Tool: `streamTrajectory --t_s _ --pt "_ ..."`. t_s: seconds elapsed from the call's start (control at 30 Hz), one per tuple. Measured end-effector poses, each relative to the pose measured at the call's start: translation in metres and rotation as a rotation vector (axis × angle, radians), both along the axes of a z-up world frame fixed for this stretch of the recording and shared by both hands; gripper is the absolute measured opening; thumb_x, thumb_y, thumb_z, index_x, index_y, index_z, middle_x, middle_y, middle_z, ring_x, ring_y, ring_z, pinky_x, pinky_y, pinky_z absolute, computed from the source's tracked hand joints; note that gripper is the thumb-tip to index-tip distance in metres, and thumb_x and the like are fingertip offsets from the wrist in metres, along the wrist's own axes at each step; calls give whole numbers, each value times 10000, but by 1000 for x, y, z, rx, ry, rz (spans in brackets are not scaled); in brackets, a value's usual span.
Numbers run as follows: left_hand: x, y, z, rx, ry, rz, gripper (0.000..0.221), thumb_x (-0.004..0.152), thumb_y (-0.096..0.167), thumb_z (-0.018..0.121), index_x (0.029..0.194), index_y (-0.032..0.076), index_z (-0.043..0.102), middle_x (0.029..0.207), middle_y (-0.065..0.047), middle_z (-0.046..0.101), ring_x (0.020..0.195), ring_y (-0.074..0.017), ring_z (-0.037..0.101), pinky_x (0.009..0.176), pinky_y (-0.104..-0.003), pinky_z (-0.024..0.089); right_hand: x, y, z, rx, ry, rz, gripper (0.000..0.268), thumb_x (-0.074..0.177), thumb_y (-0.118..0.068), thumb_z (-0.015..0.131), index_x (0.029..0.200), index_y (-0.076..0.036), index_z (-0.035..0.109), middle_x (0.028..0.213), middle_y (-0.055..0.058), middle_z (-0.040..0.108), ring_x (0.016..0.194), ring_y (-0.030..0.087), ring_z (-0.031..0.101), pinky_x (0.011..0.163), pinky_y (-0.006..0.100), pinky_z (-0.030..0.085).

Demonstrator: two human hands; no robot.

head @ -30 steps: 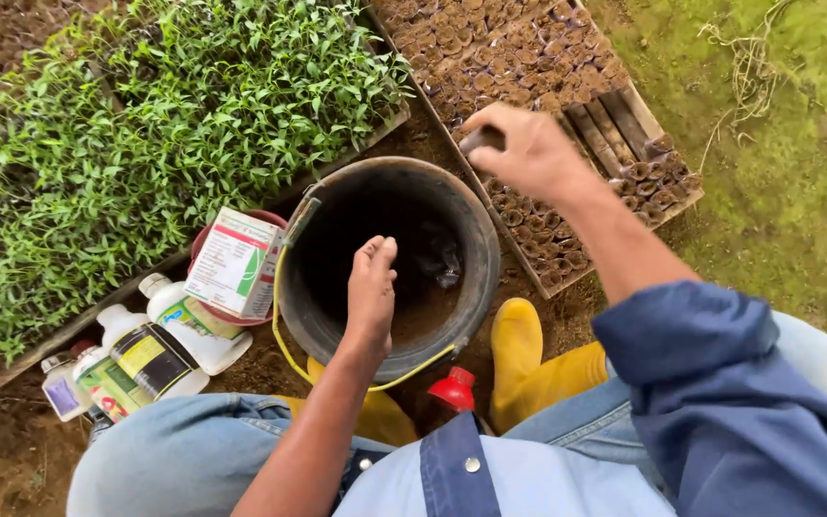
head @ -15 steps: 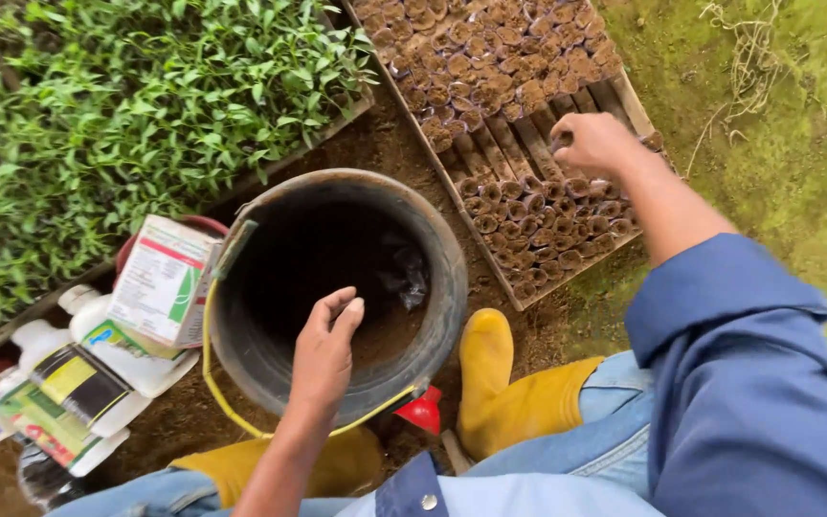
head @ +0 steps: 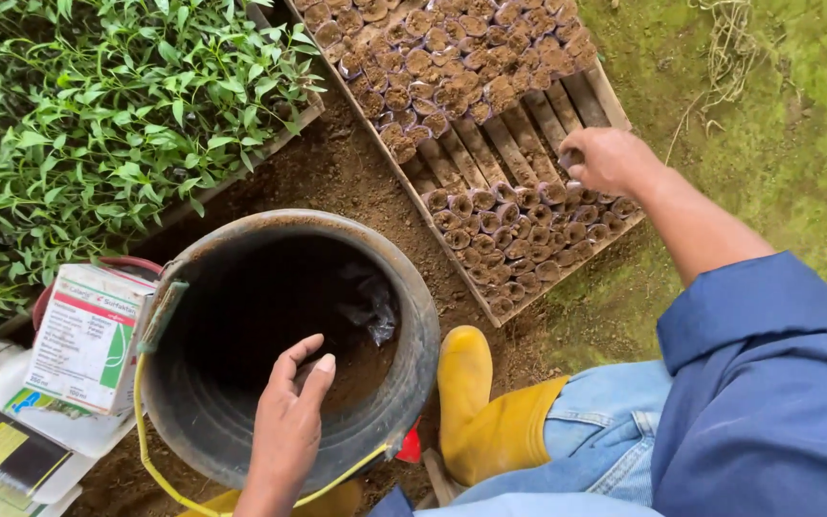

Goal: Filling and packing individual seedling plugs with soil from a bucket in preparation for planting.

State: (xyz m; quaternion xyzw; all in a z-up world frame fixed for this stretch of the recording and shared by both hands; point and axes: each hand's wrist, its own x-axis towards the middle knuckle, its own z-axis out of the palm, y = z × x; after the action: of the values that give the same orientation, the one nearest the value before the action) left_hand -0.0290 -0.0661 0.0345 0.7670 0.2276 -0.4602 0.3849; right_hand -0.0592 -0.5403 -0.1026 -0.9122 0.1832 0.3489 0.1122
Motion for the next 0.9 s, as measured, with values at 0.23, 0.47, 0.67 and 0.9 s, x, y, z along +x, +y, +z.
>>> streamTrajectory --t_s 0.23,0.47,0.67,0.9 --pt "1 3 -9 5 -15 -4 500 893 361 575 1368 224 653 1295 26 684 1182 -104 626 1050 -305 464 -24 -23 -64 -70 -70 140 309 948 -125 663 1255 -122 624 1140 144 696 1026 331 697 814 476 630" --pt "-1 7 -13 34 -24 -77 505 889 408 563 1361 250 644 1382 82 637 1204 -91 619 1050 -317 449 -17 -6 -49 -142 60 -36 337 1052 -355 577 1317 -151 614 940 130 714 843 268 687 728 430 579" --pt "-1 6 -15 25 -33 -102 506 886 423 558 1357 254 638 1449 87 598 1247 -96 614 1061 -340 458 -22 -15 -65 -158 27 -231 257 1037 -395 575 1156 -199 691 738 52 639 686 204 570 571 393 456" --pt "0 4 -15 30 -1 -100 515 884 423 554 1368 265 628 1486 89 566 1288 -99 602 1074 -354 461 -15 -16 -48 -153 99 -35 529 1101 -354 324 947 -87 754 1451 57 638 1061 258 608 649 349 536"
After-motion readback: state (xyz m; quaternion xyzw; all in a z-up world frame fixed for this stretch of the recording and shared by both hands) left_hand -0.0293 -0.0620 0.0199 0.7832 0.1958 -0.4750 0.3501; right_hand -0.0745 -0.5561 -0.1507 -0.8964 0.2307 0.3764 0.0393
